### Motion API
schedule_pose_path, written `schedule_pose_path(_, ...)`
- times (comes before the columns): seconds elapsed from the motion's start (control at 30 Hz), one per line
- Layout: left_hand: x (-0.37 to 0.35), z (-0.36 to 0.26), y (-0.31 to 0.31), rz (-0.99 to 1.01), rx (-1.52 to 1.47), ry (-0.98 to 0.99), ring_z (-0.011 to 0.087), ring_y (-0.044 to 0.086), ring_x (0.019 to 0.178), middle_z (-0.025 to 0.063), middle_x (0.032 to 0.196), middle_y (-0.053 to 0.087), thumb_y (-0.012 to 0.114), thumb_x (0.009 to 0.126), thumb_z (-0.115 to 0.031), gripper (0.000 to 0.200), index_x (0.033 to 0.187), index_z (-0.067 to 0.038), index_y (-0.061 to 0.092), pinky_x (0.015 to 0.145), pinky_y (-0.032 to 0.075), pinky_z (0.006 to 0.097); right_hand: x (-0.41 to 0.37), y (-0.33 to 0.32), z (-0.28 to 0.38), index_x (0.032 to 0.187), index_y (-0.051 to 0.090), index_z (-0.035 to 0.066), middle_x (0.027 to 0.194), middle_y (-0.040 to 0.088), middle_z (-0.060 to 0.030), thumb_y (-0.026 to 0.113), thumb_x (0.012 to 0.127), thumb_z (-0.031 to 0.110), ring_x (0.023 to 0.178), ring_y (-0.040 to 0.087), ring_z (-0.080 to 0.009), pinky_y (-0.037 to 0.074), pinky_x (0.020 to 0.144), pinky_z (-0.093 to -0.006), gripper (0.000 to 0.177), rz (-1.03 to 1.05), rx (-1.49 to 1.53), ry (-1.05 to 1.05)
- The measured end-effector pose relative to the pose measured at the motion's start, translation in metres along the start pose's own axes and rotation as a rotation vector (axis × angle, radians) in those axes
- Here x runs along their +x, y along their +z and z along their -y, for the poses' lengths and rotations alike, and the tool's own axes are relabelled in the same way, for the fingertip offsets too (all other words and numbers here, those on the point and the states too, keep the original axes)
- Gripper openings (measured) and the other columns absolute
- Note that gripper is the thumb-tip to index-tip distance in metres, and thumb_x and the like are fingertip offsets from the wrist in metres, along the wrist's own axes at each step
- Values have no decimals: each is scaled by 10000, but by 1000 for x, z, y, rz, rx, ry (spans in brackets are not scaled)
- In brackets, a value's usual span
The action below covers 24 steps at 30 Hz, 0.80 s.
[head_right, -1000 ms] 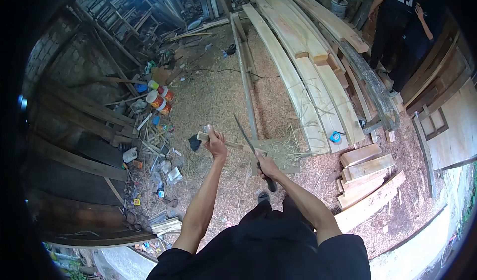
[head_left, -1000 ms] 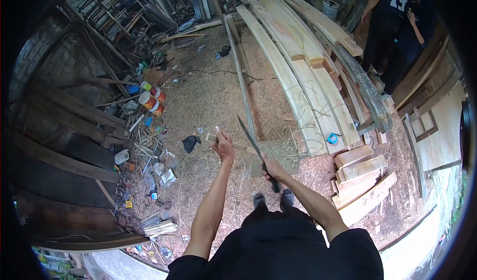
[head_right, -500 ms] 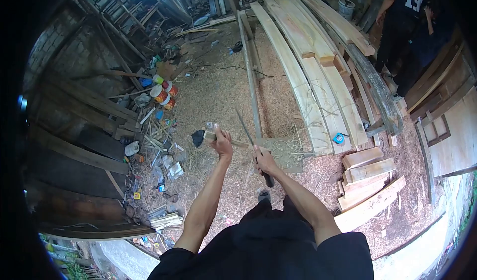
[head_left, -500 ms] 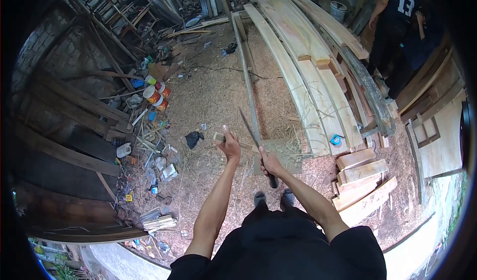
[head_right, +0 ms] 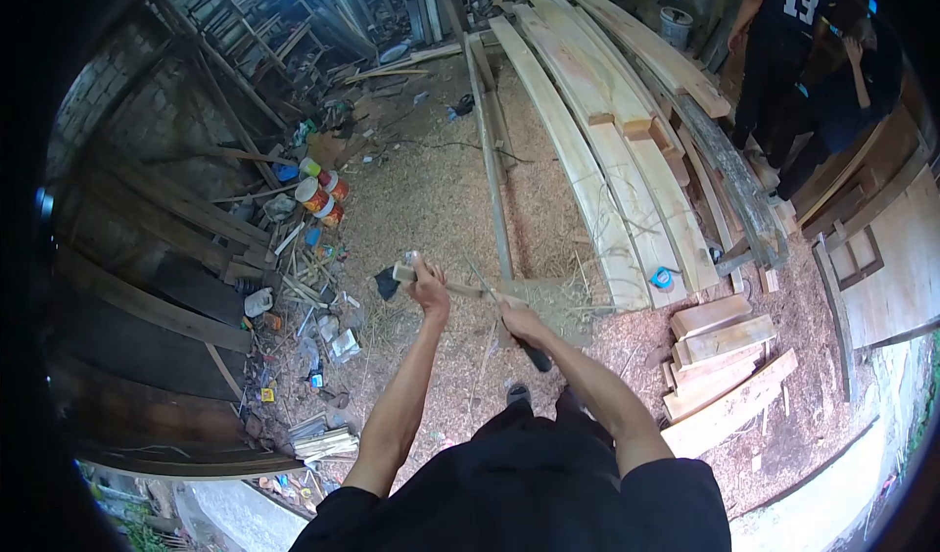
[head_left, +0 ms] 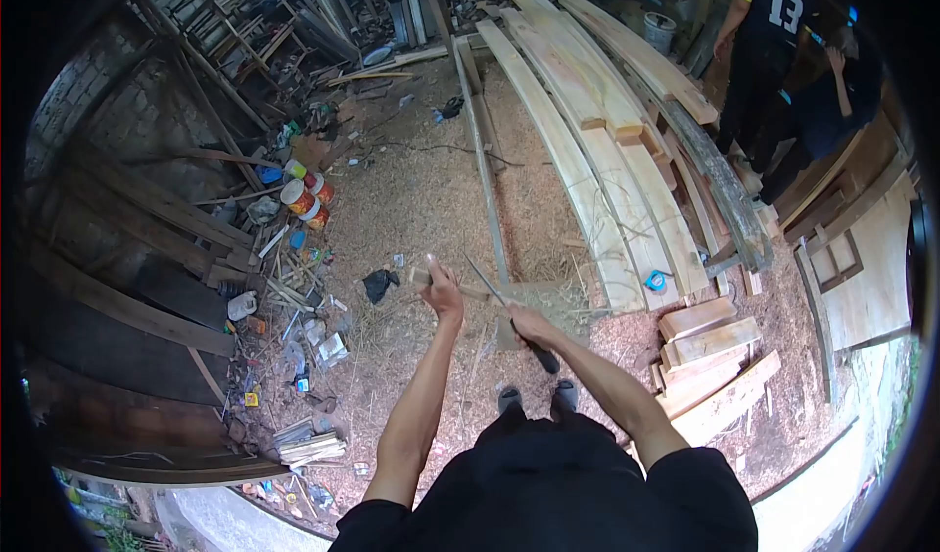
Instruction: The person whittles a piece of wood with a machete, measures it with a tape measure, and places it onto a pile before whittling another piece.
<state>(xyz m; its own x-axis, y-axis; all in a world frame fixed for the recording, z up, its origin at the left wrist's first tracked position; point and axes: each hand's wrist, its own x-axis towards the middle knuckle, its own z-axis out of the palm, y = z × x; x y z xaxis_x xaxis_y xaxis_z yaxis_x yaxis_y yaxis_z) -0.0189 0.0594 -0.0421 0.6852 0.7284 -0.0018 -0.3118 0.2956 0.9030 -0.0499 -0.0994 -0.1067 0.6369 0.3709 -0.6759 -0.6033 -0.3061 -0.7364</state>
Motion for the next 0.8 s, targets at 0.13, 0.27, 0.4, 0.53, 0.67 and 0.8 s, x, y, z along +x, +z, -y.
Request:
schedule_pose_path(0.13,2,-1,4,-72,23,41,68,284,333,-36,426,321,515,874,-275,416,533,-154,310,332,218,249,-1,-1,-3,610,450,49,478,444,-46,308,876,547,364,441,-138,378,349,-298,583,-20,-135,-132)
schedule_pose_path(0.27,3,-4,3,-72,-1,33,68,279,335,-35,425,321,519,871,-289,442,511,-158,299,337,214,240,10,-14,-33,621,449,50,499,444,-50,305,876,549,387,447,-141,388,360,-297,579,26,28,66)
schedule_pose_path(0.4,-1,-11,2,12,-4,-12,64,264,335,-42,428,300,518,871,-289,445,508,-159,297,340,204,240,7,-27,-42,635,453,49,498,445,-47,327,862,570,389,439,-142,379,361,-294,582,-22,-44,88)
schedule_pose_path(0.53,-5,-5,4,82,-28,-40,62,252,339,-46,433,282,519,872,-284,432,521,-157,300,345,190,245,-13,-18,-21,636,450,49,479,431,-37,347,851,583,378,434,-136,374,356,-292,584,-28,64,-5)
schedule_pose_path(0.67,-18,-5,10,181,-52,-5,52,260,346,-43,432,312,500,889,-258,437,515,-141,305,345,179,242,-22,-1,1,631,444,57,457,410,-21,361,842,595,334,399,-129,346,336,-286,584,-131,166,-221)
schedule_pose_path(0.8,-28,-6,4,184,-18,10,52,243,360,-41,433,284,491,892,-259,429,530,-139,295,359,182,242,-7,-4,-24,565,457,37,462,443,-54,365,848,578,327,427,-140,353,328,-293,618,-9,117,26)
